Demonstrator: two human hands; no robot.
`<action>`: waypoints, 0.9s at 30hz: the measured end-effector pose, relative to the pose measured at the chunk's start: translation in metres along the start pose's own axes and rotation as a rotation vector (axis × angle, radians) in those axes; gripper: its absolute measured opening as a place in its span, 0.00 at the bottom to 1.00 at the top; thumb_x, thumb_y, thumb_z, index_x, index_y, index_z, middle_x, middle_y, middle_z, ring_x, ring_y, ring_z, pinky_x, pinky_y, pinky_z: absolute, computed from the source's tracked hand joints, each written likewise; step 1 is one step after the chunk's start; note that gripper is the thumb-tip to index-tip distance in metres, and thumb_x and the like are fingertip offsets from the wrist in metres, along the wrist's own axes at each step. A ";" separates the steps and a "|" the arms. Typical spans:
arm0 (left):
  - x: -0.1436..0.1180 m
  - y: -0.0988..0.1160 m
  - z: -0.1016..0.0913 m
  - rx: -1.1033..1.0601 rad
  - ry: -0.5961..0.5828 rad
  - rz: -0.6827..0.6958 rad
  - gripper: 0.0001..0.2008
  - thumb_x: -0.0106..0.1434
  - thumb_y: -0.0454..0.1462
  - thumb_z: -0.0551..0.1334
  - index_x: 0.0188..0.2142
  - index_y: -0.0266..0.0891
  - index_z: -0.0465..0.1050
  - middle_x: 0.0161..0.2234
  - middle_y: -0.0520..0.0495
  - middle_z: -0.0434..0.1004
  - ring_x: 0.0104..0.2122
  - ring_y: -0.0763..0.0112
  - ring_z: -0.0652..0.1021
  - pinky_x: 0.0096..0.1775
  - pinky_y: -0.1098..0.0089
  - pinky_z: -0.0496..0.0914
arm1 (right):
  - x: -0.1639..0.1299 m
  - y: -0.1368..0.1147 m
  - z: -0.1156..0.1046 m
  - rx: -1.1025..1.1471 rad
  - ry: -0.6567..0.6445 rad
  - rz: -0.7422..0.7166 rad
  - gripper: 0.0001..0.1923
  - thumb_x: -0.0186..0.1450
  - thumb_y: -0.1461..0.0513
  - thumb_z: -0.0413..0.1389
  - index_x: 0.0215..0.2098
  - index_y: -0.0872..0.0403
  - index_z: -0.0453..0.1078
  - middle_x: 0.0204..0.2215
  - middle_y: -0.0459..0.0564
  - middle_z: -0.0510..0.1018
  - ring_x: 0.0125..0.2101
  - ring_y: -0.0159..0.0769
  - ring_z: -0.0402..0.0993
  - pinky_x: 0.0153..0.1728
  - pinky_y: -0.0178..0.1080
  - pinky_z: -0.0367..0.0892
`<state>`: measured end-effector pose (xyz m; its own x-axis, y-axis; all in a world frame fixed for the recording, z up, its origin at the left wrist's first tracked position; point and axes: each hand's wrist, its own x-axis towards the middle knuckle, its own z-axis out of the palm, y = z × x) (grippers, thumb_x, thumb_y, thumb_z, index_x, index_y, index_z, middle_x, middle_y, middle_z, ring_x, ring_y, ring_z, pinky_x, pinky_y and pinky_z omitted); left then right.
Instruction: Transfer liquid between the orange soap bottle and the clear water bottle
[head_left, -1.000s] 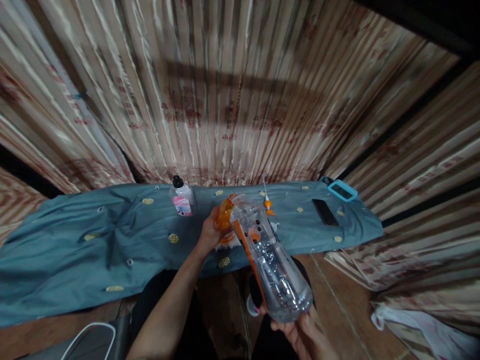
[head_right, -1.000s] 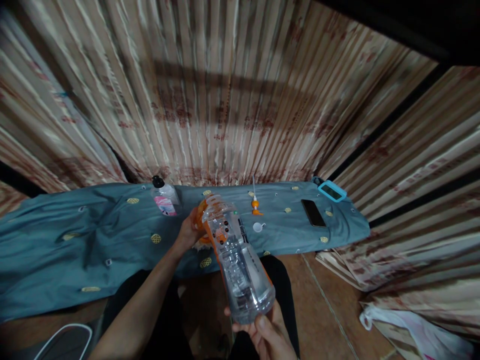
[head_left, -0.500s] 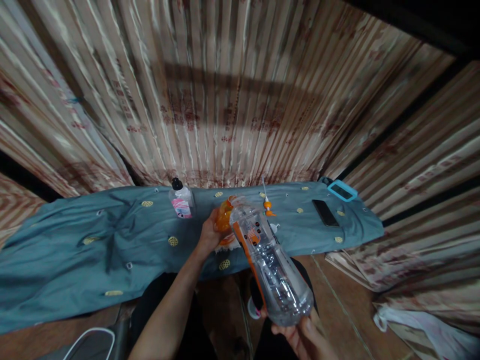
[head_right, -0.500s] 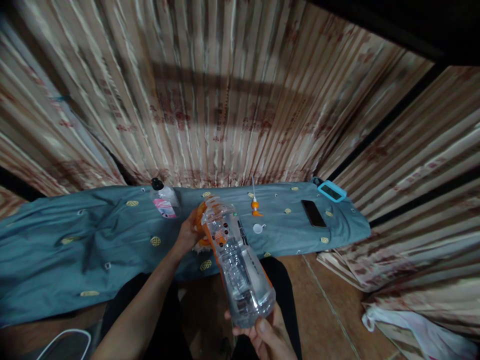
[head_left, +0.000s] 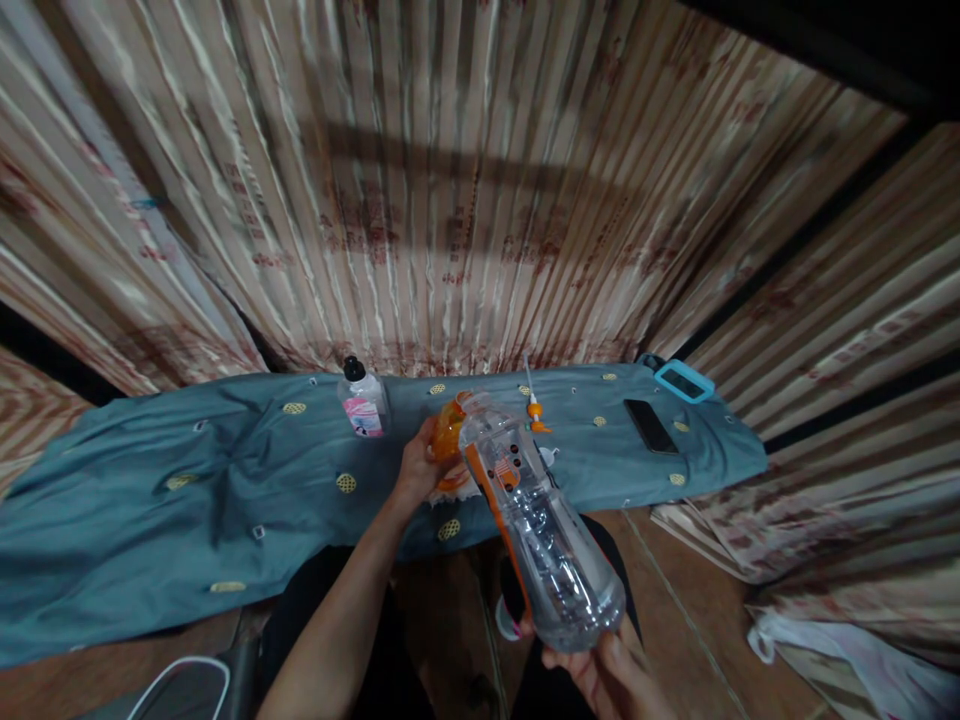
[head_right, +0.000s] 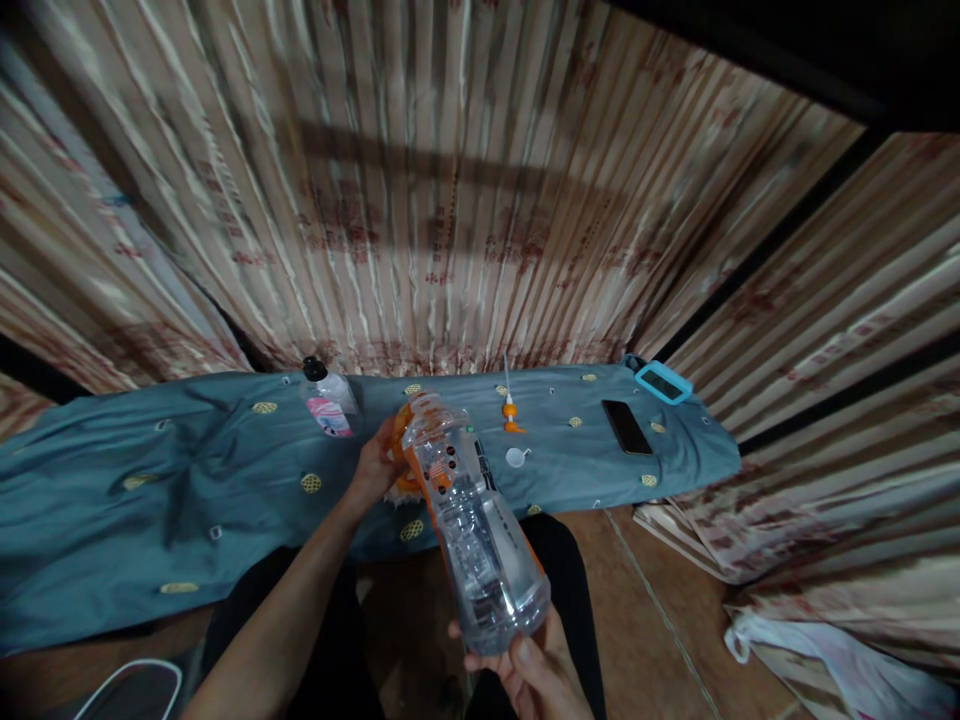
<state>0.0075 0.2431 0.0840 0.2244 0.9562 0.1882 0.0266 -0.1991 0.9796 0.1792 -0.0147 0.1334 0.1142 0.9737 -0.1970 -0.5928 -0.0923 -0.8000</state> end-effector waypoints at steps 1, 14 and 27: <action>0.000 0.000 0.000 -0.012 -0.006 -0.004 0.29 0.46 0.43 0.70 0.47 0.37 0.70 0.39 0.48 0.79 0.38 0.66 0.78 0.42 0.69 0.72 | 0.000 0.000 -0.001 -0.005 0.001 0.000 0.34 0.56 0.48 0.69 0.58 0.45 0.69 0.37 0.53 0.88 0.36 0.51 0.85 0.38 0.50 0.79; -0.001 0.003 -0.002 0.046 -0.010 0.017 0.28 0.47 0.44 0.71 0.47 0.37 0.71 0.39 0.48 0.80 0.38 0.64 0.79 0.43 0.68 0.73 | -0.003 -0.001 0.008 0.067 0.072 0.004 0.33 0.54 0.50 0.71 0.56 0.42 0.72 0.35 0.48 0.89 0.34 0.43 0.85 0.34 0.40 0.78; -0.001 -0.003 -0.003 0.060 -0.014 0.028 0.28 0.49 0.42 0.71 0.48 0.36 0.70 0.41 0.46 0.80 0.40 0.63 0.78 0.44 0.67 0.73 | -0.004 0.000 0.005 0.075 0.071 -0.018 0.18 0.55 0.52 0.71 0.44 0.43 0.80 0.37 0.49 0.89 0.35 0.45 0.86 0.34 0.42 0.79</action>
<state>0.0047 0.2434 0.0815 0.2392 0.9470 0.2142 0.0788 -0.2388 0.9679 0.1744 -0.0171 0.1367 0.1796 0.9577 -0.2248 -0.6477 -0.0569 -0.7597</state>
